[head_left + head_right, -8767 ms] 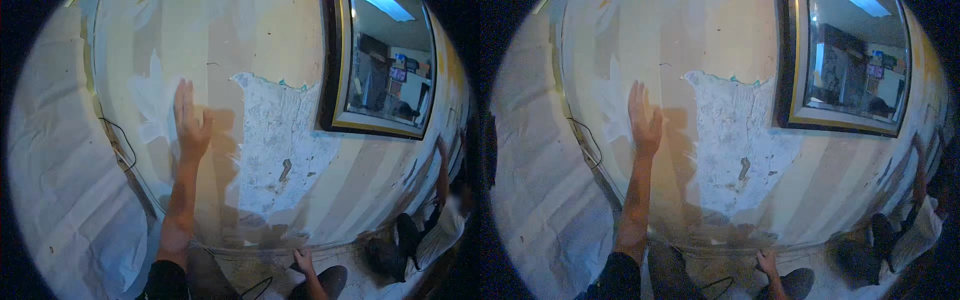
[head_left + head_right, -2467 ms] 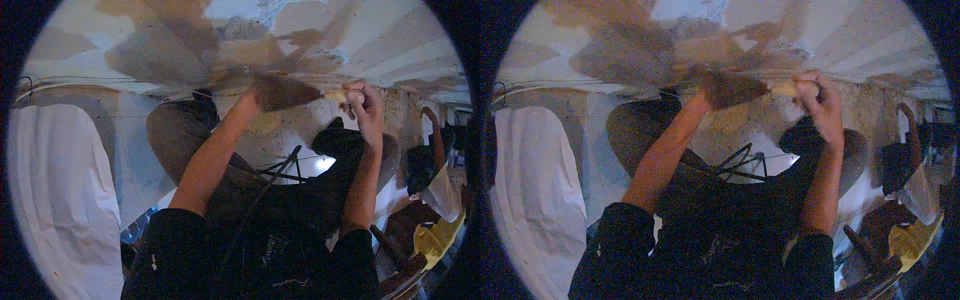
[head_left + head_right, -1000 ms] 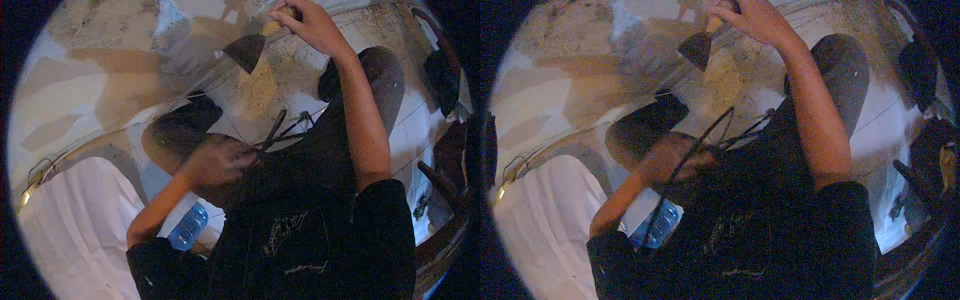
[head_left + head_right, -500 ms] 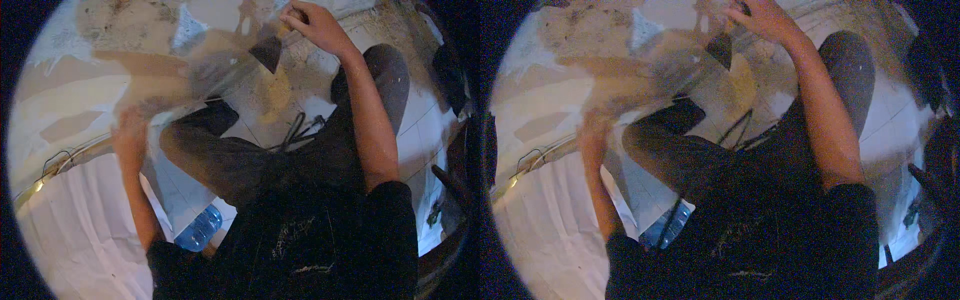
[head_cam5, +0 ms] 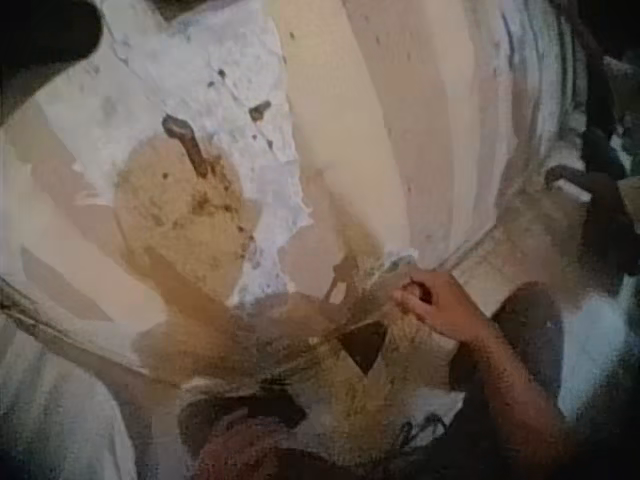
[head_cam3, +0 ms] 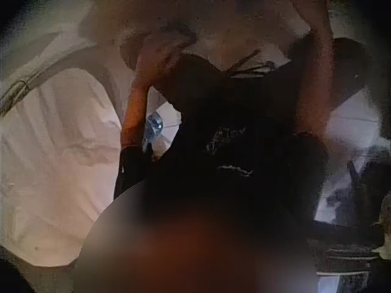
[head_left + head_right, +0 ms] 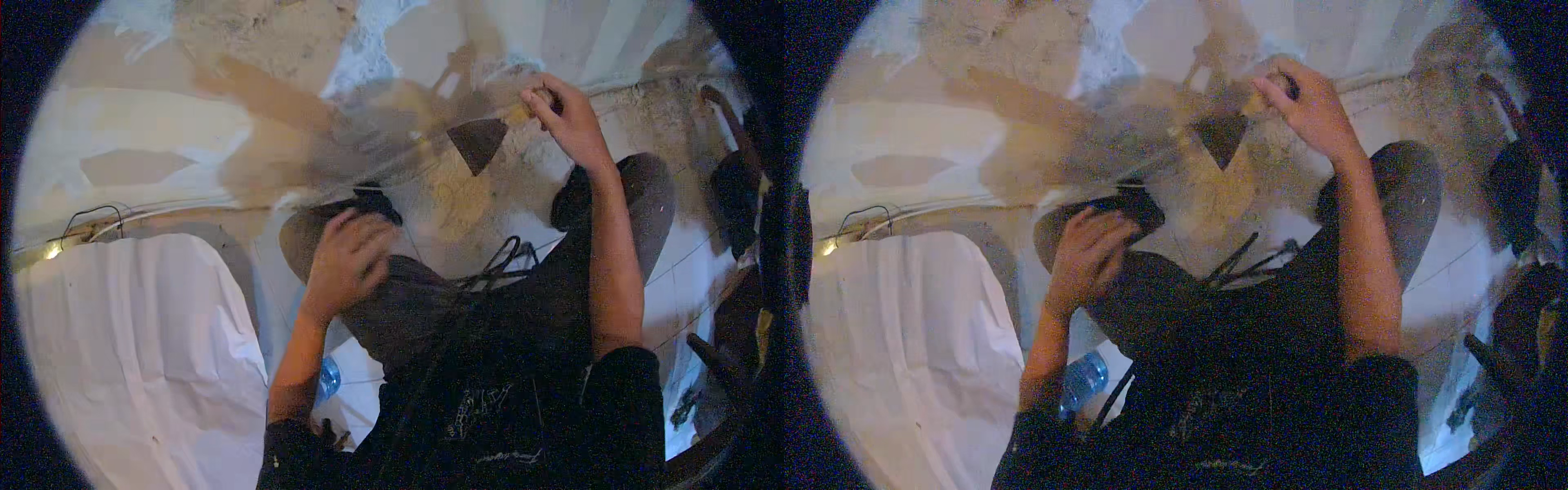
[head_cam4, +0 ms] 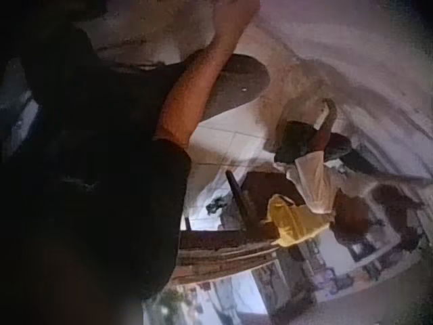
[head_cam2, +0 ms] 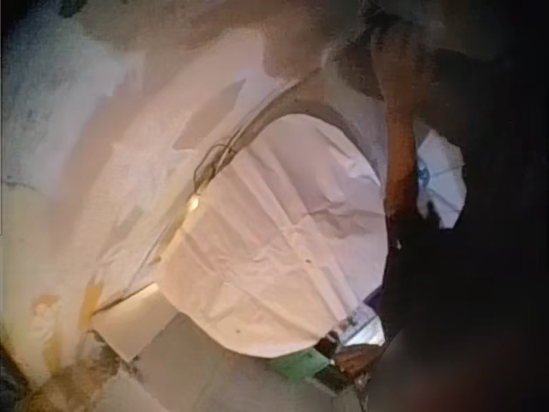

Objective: The person removes wallpaper and plaster from a wall using a metal scraper.

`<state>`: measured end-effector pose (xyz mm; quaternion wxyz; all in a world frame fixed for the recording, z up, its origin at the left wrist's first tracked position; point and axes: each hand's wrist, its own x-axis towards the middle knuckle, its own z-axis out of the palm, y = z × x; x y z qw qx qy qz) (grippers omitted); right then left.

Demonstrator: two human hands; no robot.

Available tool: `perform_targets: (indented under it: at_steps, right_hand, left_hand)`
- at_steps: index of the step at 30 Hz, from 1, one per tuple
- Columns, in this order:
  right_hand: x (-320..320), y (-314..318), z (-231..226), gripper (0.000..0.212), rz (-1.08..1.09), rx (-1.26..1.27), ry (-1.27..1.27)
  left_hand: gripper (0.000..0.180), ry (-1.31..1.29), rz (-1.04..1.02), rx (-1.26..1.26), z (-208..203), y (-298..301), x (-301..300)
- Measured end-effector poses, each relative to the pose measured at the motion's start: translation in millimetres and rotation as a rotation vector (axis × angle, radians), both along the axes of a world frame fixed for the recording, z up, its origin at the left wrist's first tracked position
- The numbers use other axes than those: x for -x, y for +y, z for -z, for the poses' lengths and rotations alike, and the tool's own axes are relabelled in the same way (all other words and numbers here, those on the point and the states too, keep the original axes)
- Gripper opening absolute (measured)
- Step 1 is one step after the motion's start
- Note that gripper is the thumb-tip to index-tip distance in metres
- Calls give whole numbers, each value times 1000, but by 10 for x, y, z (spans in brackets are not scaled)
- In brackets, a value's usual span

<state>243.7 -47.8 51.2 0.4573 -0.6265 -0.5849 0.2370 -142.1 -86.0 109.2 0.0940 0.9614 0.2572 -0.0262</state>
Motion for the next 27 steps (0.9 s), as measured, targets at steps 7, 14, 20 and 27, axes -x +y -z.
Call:
perform_targets:
  at_steps: [7,14,20,27]
  right_hand:
    - [83,95,182,25,-106,2,-204]
    - [129,205,719,20,-357,167,-403]
    - [138,214,1072,27,-523,610,-518]
    - [365,73,1382,47,-641,1151,-652]
  left_hand:
    - [34,362,-137,424,1120,-114,-350]
    - [50,217,-46,512,1274,-211,-1028]
    - [68,-454,147,703,1950,216,-1321]
    - [62,501,-278,625,2941,42,-996]
